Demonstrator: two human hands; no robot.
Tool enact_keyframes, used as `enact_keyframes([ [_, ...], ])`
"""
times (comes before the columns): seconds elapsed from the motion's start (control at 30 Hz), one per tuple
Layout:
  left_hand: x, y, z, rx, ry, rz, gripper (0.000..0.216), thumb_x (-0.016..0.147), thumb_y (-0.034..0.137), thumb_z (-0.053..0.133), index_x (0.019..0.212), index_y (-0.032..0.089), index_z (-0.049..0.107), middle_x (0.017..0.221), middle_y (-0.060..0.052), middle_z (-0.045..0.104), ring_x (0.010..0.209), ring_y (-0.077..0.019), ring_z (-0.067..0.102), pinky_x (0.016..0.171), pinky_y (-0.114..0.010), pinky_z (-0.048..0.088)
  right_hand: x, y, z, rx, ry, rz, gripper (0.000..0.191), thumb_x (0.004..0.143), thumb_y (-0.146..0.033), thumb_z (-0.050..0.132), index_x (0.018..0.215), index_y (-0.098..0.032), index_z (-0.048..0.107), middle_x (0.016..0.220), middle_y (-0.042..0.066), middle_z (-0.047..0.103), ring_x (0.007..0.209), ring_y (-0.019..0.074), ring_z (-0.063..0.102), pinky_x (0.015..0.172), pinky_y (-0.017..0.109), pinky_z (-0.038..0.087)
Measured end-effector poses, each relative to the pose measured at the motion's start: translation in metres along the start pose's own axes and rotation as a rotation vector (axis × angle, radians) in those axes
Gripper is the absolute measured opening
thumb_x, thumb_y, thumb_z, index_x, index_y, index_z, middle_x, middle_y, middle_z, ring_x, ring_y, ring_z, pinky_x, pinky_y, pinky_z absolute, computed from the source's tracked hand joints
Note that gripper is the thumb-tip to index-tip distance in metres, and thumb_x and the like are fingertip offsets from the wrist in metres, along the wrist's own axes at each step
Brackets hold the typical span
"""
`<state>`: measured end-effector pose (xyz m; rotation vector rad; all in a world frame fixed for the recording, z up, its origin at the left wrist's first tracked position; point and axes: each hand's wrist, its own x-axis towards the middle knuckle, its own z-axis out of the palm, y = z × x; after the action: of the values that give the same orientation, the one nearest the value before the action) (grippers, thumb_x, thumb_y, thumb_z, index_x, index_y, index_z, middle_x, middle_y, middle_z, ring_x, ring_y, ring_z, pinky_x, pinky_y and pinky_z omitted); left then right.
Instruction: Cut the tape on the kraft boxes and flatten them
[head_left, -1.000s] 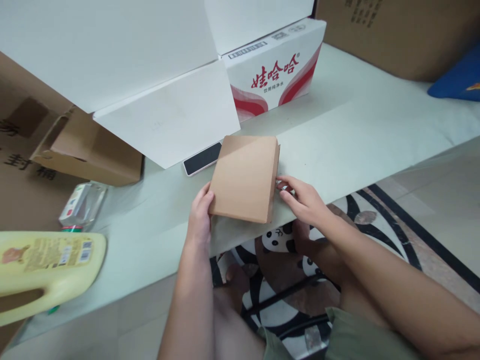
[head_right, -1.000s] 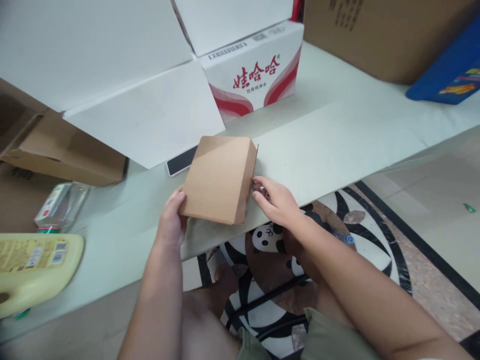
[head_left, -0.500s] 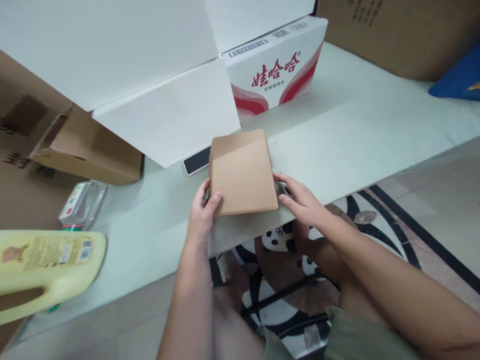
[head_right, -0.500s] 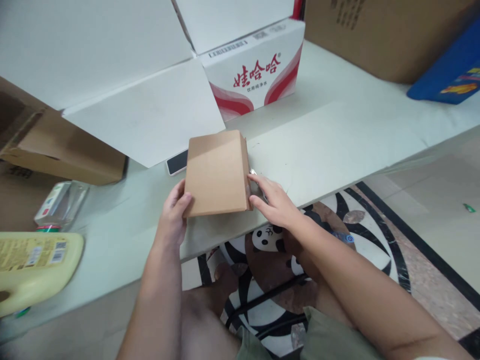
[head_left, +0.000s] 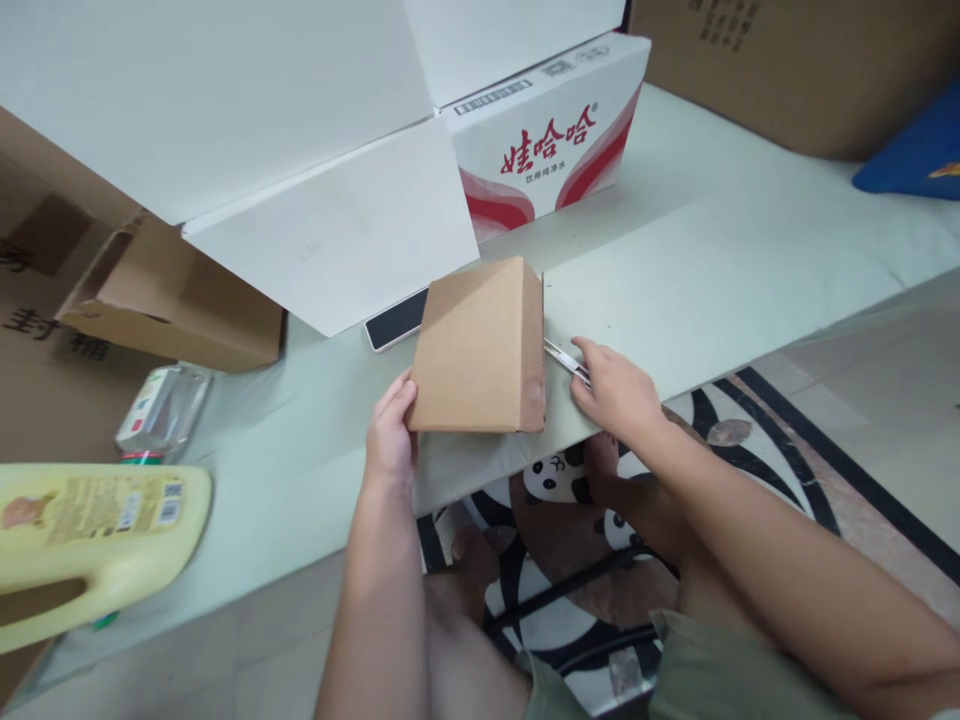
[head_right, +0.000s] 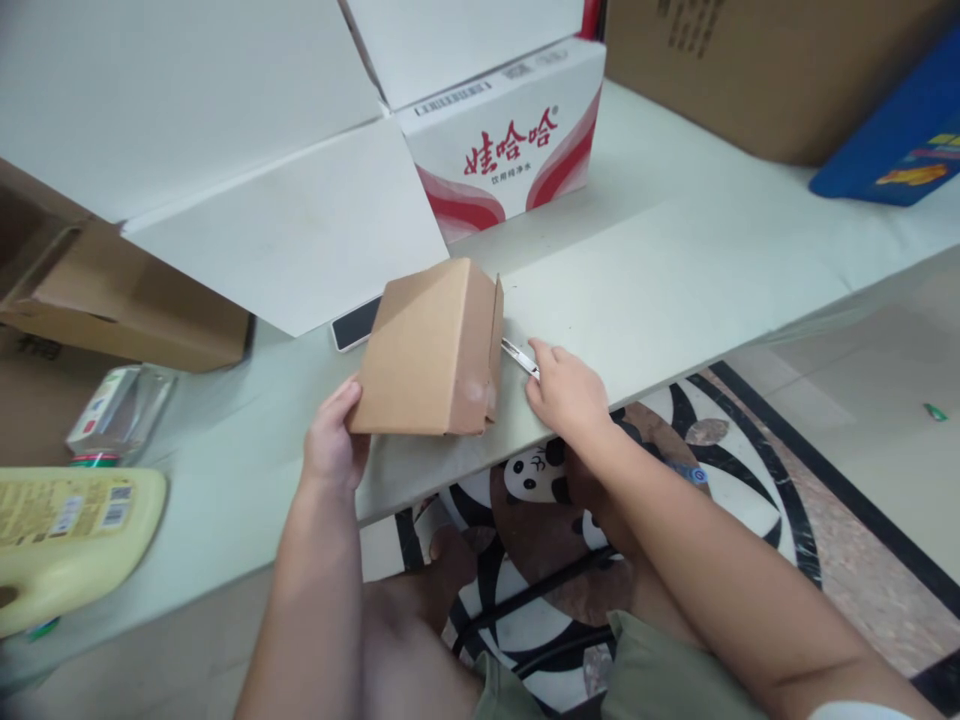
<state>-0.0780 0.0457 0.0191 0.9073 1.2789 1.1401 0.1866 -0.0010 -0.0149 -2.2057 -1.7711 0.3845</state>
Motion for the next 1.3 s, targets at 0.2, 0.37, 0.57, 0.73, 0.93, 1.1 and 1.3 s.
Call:
enact_keyframes([
  [0.2,0.001,0.000,0.001,0.025,-0.014,0.029,0.047,0.066,0.045,0.078,0.105,0.018,0.078,0.112,-0.009,0.079,0.121,-0.0324,0.068,0.104,-0.040,0.052,0.007,0.011,-0.002,0.369,0.108,0.118,0.035,0.085,-0.024,0.047,0.113,-0.019,0.067,0.106,0.015,0.070,0.095,0.0315,0.065,0.083,0.045,0.052],
  [0.37,0.000,-0.001,0.001,0.063,-0.025,0.042,0.051,0.070,0.048,0.077,0.112,0.019,0.077,0.115,-0.009,0.078,0.128,-0.0332,0.064,0.109,-0.041,0.050,0.006,0.012,-0.001,0.762,0.125,0.094,0.051,0.085,-0.028,0.047,0.134,-0.025,0.059,0.087,0.003,0.073,0.074,0.0217,0.063,0.074,0.039,0.053],
  [0.57,-0.003,-0.003,0.007,0.111,-0.037,0.063,0.056,0.074,0.047,0.077,0.123,0.020,0.073,0.137,-0.009,0.070,0.139,-0.0331,0.055,0.121,-0.044,0.039,0.005,0.011,-0.004,0.806,0.135,0.132,0.053,0.082,-0.028,0.048,0.131,-0.021,0.066,0.105,0.007,0.076,0.095,0.0253,0.068,0.092,0.047,0.054],
  [0.73,-0.004,-0.005,0.010,0.157,-0.093,0.107,0.064,0.078,0.055,0.077,0.132,0.021,0.067,0.149,-0.011,0.061,0.145,-0.0315,0.049,0.123,-0.042,0.036,0.006,0.013,-0.001,0.790,0.127,0.106,0.053,0.083,-0.026,0.048,0.132,-0.022,0.067,0.112,0.007,0.077,0.099,0.0248,0.070,0.093,0.046,0.056],
  [0.93,-0.006,-0.004,0.015,0.194,-0.094,0.096,0.067,0.076,0.051,0.080,0.134,0.021,0.065,0.148,-0.011,0.061,0.142,-0.0317,0.053,0.118,-0.041,0.042,0.004,0.012,-0.001,0.732,0.156,0.089,0.051,0.085,-0.024,0.049,0.132,-0.024,0.069,0.125,0.007,0.075,0.113,0.0287,0.070,0.098,0.049,0.057],
  [1.1,-0.007,-0.003,0.021,0.179,-0.054,0.098,0.059,0.075,0.046,0.077,0.129,0.021,0.068,0.141,-0.010,0.066,0.137,-0.0336,0.056,0.114,-0.043,0.046,-0.004,0.012,-0.006,0.669,0.152,0.048,0.048,0.088,-0.026,0.048,0.131,-0.025,0.069,0.122,0.007,0.076,0.110,0.0298,0.071,0.095,0.049,0.058],
  [1.3,-0.007,-0.003,0.023,0.165,-0.019,0.092,0.062,0.070,0.046,0.078,0.125,0.020,0.069,0.137,-0.010,0.069,0.135,-0.0355,0.057,0.113,-0.044,0.046,-0.022,0.009,-0.022,0.562,0.027,0.032,0.050,0.091,-0.027,0.045,0.138,-0.024,0.062,0.102,0.007,0.078,0.080,0.0244,0.070,0.074,0.041,0.055],
])
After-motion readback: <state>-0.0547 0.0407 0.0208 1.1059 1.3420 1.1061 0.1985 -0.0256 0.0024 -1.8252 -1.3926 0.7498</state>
